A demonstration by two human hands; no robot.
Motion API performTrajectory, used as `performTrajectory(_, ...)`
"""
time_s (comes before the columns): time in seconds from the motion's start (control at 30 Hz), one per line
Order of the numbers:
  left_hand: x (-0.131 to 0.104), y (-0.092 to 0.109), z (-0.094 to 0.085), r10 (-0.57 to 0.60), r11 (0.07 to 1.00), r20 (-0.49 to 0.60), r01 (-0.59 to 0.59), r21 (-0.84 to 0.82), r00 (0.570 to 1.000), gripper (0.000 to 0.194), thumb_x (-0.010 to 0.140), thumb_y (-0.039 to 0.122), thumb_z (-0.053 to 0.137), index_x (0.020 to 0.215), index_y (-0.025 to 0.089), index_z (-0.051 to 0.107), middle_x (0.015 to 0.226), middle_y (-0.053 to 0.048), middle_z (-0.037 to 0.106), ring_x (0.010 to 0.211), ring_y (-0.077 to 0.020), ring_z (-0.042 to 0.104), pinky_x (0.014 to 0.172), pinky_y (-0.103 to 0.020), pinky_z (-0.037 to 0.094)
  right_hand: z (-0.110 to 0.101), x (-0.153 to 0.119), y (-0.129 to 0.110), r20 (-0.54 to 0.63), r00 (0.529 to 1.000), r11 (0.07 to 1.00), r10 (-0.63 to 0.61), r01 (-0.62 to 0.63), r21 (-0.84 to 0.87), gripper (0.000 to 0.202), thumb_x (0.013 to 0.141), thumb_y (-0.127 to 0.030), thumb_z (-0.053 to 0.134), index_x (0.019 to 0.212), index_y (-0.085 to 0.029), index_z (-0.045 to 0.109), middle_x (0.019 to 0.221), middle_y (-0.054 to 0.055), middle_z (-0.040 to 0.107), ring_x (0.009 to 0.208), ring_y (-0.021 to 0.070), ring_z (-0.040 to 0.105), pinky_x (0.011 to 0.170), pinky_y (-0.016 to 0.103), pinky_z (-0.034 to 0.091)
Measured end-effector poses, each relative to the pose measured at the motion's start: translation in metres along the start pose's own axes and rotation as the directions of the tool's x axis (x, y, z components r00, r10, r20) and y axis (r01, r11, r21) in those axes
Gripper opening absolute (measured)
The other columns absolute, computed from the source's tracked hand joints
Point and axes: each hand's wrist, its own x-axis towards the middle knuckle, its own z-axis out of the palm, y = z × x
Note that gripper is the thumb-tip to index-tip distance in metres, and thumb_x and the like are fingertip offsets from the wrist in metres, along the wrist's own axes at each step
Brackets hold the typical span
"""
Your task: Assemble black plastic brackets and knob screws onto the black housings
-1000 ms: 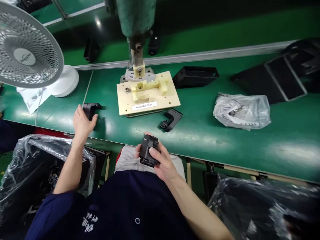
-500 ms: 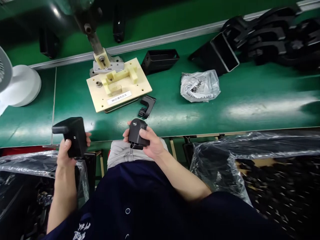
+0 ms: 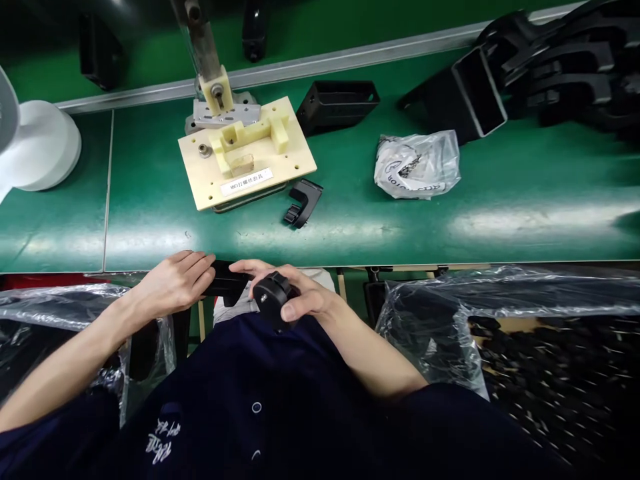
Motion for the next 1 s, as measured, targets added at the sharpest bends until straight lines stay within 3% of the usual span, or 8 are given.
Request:
performTrajectory(0.17,0.002,0.008,0.008,0.094,0.995,0.077,-0.091,-0.045,0.993,0.023,0.088,0.005,0.040,0.081,0.008,0.061,0.095,-0.021,0.069,0.078,-0.0252,0.067,0.067,-0.037,0.058,0.003,-0.005,0.006,0.031,0.980,0.960,0.198,-0.188,-0.206,0.037,0.068,-0.040,0.081,0.098,-0.020,0.072,0.139,0.008,0.049,0.133,0.0298,0.041,0.111,0.044,0.030)
performTrajectory(0.37,-0.005,0.026,0.017,0.092,0.972,0.094,-0.070,-0.223,0.991,0.027,0.094,0.029,0.046,0.089,0.007,0.061,0.097,-0.021,0.067,0.083,-0.0266,0.066,0.068,-0.037,0.058,0.022,-0.012,0.014,0.002,0.913,0.791,0.407,-0.351,-0.502,0.037,0.064,-0.037,0.085,0.095,-0.021,0.071,0.135,0.007,0.050,0.132,0.0275,0.042,0.111,0.037,0.032)
performTrajectory(0.47,-0.016,0.041,0.032,-0.005,0.929,0.108,0.045,-0.367,0.994,0.033,0.091,0.040,0.054,0.090,0.008,0.061,0.094,-0.019,0.067,0.081,-0.0261,0.066,0.063,-0.035,0.057,0.036,-0.018,0.028,-0.096,0.903,0.753,0.419,-0.404,-0.519,0.015,0.075,-0.031,0.077,0.079,-0.018,0.069,0.117,0.006,0.060,0.113,0.0229,0.056,0.098,0.032,0.042)
performTrajectory(0.57,-0.027,0.056,0.051,-0.203,0.800,0.132,0.242,-0.548,0.970,0.024,0.088,0.035,0.058,0.091,0.012,0.062,0.093,-0.015,0.067,0.083,-0.0253,0.067,0.069,-0.035,0.057,0.046,-0.025,0.041,-0.211,0.906,0.776,0.367,-0.424,-0.468,0.018,0.083,-0.029,0.069,0.071,-0.016,0.064,0.108,0.004,0.063,0.097,0.0177,0.061,0.088,0.027,0.044)
performTrajectory(0.73,-0.030,0.081,0.082,-0.520,0.543,0.216,0.515,-0.663,0.826,0.036,0.079,0.031,0.066,0.111,0.015,0.059,0.116,-0.017,0.061,0.103,-0.0282,0.064,0.082,-0.038,0.056,0.042,-0.031,0.047,-0.265,0.885,0.770,0.383,-0.464,-0.438,0.027,0.085,-0.036,0.067,0.068,-0.016,0.061,0.081,0.000,0.059,0.070,0.0122,0.055,0.068,0.025,0.042)
performTrajectory(0.8,-0.027,0.092,0.090,-0.658,0.314,0.336,0.650,-0.692,0.674,0.065,0.071,0.035,0.075,0.128,0.017,0.050,0.133,-0.018,0.050,0.117,-0.0319,0.057,0.092,-0.043,0.053,0.037,-0.033,0.046,-0.288,0.863,0.766,0.416,-0.503,-0.401,0.034,0.086,-0.043,0.066,0.067,-0.016,0.060,0.075,0.000,0.057,0.065,0.0115,0.053,0.063,0.024,0.040)
performTrajectory(0.9,-0.022,0.110,0.093,-0.678,-0.326,0.625,0.603,-0.728,0.388,0.096,0.063,0.040,0.081,0.144,0.022,0.031,0.140,-0.017,0.045,0.117,-0.0328,0.056,0.095,-0.047,0.050,0.035,-0.037,0.044,-0.312,0.823,0.757,0.474,-0.562,-0.334,0.036,0.087,-0.048,0.062,0.071,-0.016,0.061,0.069,-0.001,0.057,0.060,0.0105,0.050,0.058,0.023,0.037)
performTrajectory(1.0,-0.016,0.123,0.087,-0.603,-0.706,0.727,0.204,-0.678,0.330,0.092,0.067,0.043,0.077,0.144,0.024,0.030,0.135,-0.014,0.051,0.110,-0.0296,0.061,0.095,-0.045,0.049,0.042,-0.038,0.042,-0.326,0.832,0.767,0.449,-0.546,-0.336,0.036,0.087,-0.047,0.061,0.070,-0.016,0.059,0.063,-0.003,0.055,0.058,0.0101,0.048,0.058,0.023,0.036)
